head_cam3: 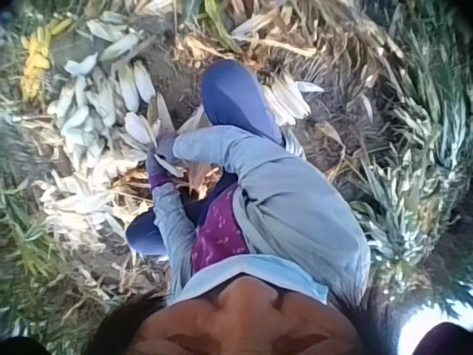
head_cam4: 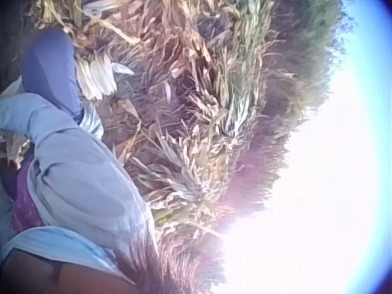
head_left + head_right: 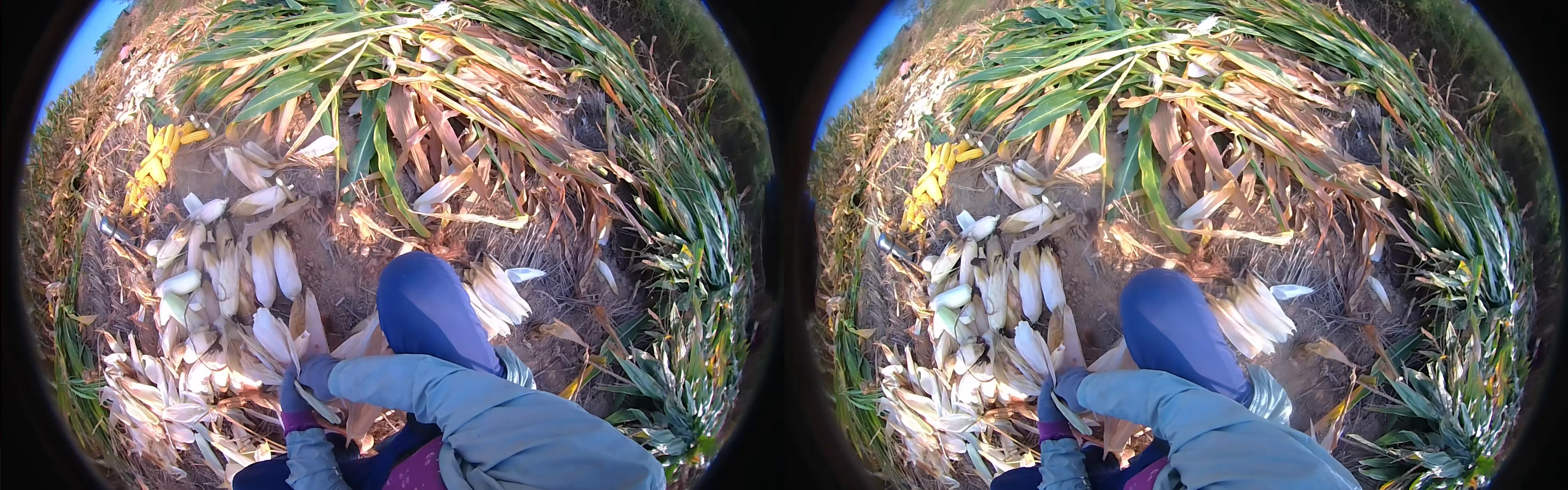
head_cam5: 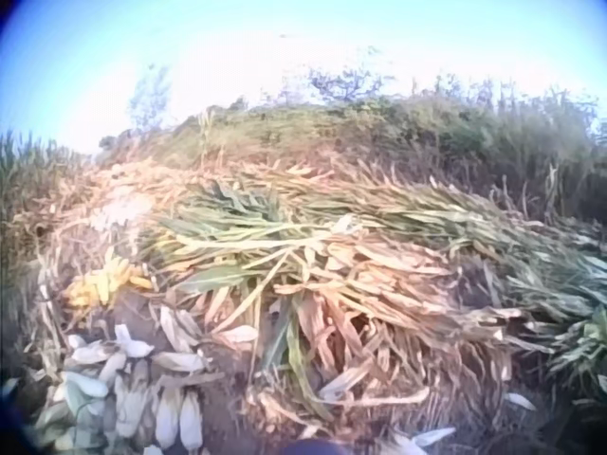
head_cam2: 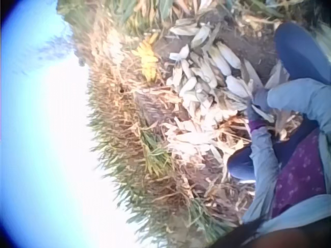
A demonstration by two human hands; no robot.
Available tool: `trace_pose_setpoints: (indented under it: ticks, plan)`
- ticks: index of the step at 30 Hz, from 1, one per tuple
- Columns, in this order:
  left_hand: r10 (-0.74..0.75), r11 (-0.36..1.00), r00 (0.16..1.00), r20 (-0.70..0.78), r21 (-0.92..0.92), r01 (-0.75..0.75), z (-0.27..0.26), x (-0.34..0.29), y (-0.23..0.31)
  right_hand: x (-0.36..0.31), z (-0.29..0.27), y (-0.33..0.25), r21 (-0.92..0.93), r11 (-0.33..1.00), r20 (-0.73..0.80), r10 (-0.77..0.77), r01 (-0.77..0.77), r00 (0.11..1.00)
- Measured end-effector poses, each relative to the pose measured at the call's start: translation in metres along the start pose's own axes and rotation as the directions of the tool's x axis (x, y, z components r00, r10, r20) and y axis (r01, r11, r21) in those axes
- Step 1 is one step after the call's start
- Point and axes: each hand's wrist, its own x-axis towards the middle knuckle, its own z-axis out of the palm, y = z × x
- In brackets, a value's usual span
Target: The person sits on the ground in a cornfield and shucks corn cobs by hand, removing the husks and silks. The shucked cobs are placed in a pile nearby, and the discarded husks accumulate around the person.
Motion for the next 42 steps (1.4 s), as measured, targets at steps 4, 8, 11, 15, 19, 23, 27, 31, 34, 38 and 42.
trace_pose_setpoints:
  ticks: [4,8,11,15,19,23,27,31,34,38,42]
  plan:
    - [0.194,0.975,0.972,-0.130,0.133,-0.177,-0.005,0.009,0.021,0.048,0.046,-0.011,0.005,0.982,-0.115,0.186,-0.187,0.976]
    - [0.428,0.890,0.863,-0.269,0.290,-0.352,0.054,-0.048,0.081,-0.024,-0.017,-0.044,0.044,0.977,-0.508,-0.156,0.207,0.847]
    - [0.585,0.788,0.770,-0.253,0.403,-0.466,0.016,-0.054,0.133,-0.068,-0.080,-0.072,-0.125,0.983,-0.327,-0.167,0.133,0.930]
    - [0.619,0.780,0.696,-0.363,0.387,-0.491,-0.046,-0.119,0.214,-0.126,-0.144,-0.059,0.045,0.908,-0.566,-0.320,0.416,0.760]
    - [0.795,0.604,0.358,-0.490,0.579,-0.548,-0.124,-0.187,0.261,-0.175,-0.208,-0.011,0.125,0.855,-0.868,-0.151,0.503,0.473]
    - [0.811,0.584,0.244,-0.531,0.729,-0.358,-0.108,-0.179,0.245,-0.202,-0.244,0.113,0.335,0.928,-0.890,0.255,0.163,0.378]
    - [0.808,0.587,0.242,-0.536,0.763,-0.270,-0.091,-0.164,0.231,-0.215,-0.221,0.253,0.593,0.792,-0.738,0.607,-0.144,0.296]
    - [0.808,0.584,0.240,-0.537,0.785,-0.208,-0.082,-0.158,0.228,-0.205,-0.198,0.340,0.714,0.686,-0.648,0.723,-0.142,0.238]
    - [0.807,0.582,0.241,-0.539,0.793,-0.178,-0.076,-0.153,0.228,-0.182,-0.192,0.400,0.739,0.651,-0.617,0.757,-0.170,0.217]
    - [0.806,0.584,0.221,-0.549,0.799,-0.144,-0.076,-0.157,0.231,-0.159,-0.208,0.429,0.750,0.593,-0.542,0.805,-0.292,0.241]
    - [0.808,0.579,0.207,-0.551,0.807,-0.116,-0.076,-0.162,0.234,-0.147,-0.208,0.466,0.793,0.526,-0.453,0.846,-0.306,0.280]
